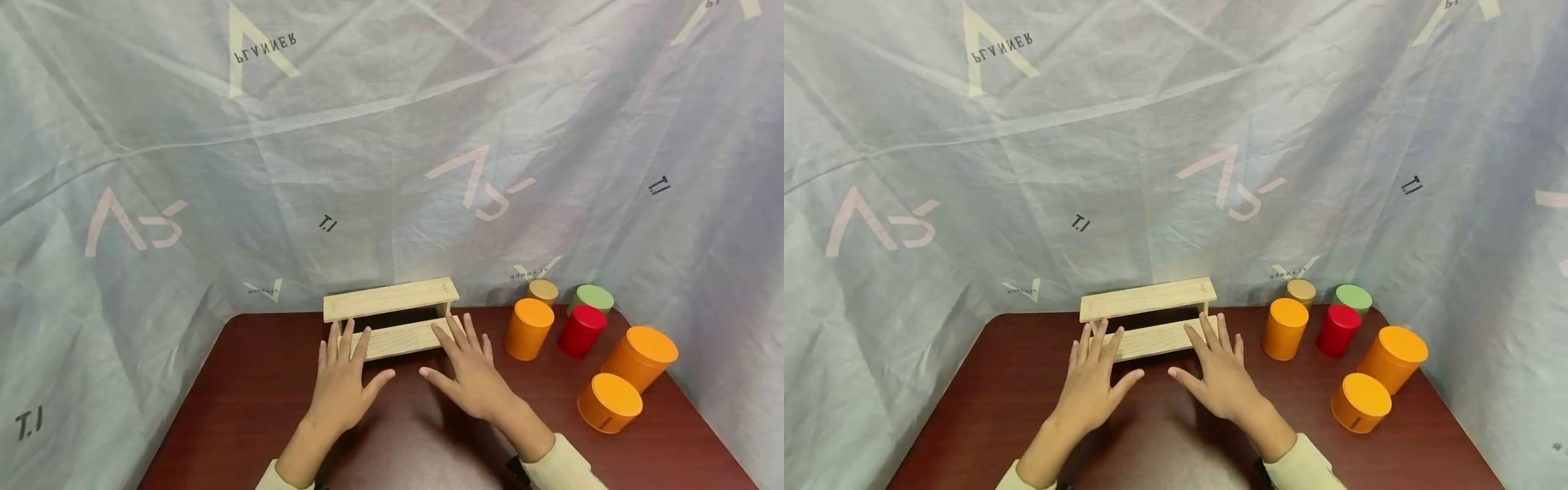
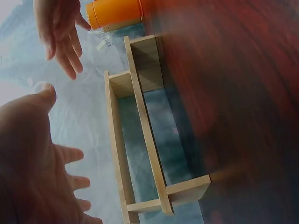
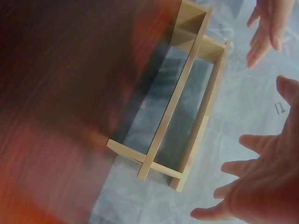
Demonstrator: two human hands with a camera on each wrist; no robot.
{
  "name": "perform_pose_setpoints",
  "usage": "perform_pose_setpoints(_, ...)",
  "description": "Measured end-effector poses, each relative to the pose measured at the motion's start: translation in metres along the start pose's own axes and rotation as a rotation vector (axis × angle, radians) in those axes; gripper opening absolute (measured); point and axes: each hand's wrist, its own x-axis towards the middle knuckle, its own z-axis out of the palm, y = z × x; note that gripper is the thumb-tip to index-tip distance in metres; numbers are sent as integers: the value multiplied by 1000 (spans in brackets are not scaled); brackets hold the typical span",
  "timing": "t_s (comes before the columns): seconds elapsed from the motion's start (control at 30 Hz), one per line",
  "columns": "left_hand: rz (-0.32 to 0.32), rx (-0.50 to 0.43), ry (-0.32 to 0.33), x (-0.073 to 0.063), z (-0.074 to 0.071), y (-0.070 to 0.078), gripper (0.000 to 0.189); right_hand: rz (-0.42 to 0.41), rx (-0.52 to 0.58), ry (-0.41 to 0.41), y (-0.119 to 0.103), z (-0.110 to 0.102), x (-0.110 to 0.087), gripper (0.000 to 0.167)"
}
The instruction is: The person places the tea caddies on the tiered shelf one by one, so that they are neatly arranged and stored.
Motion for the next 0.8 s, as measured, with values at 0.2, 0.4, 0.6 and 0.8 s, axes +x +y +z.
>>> perform_pose_setpoints(0.2,-127,-91,37,10,-2,-12,79,-14,111,96,4,-4,0,72)
perform_pose_setpoints(0.4,-299,-17,48,17,-2,-30,79,-27,221,308,11,-5,-4,58)
perform_pose_setpoints(0.6,-397,-86,-65,35,0,-51,91,35,350,566,20,-10,-5,64)
perform_pose_setpoints(0.8,-475,-214,-166,54,7,-66,98,155,369,695,34,-16,-6,86)
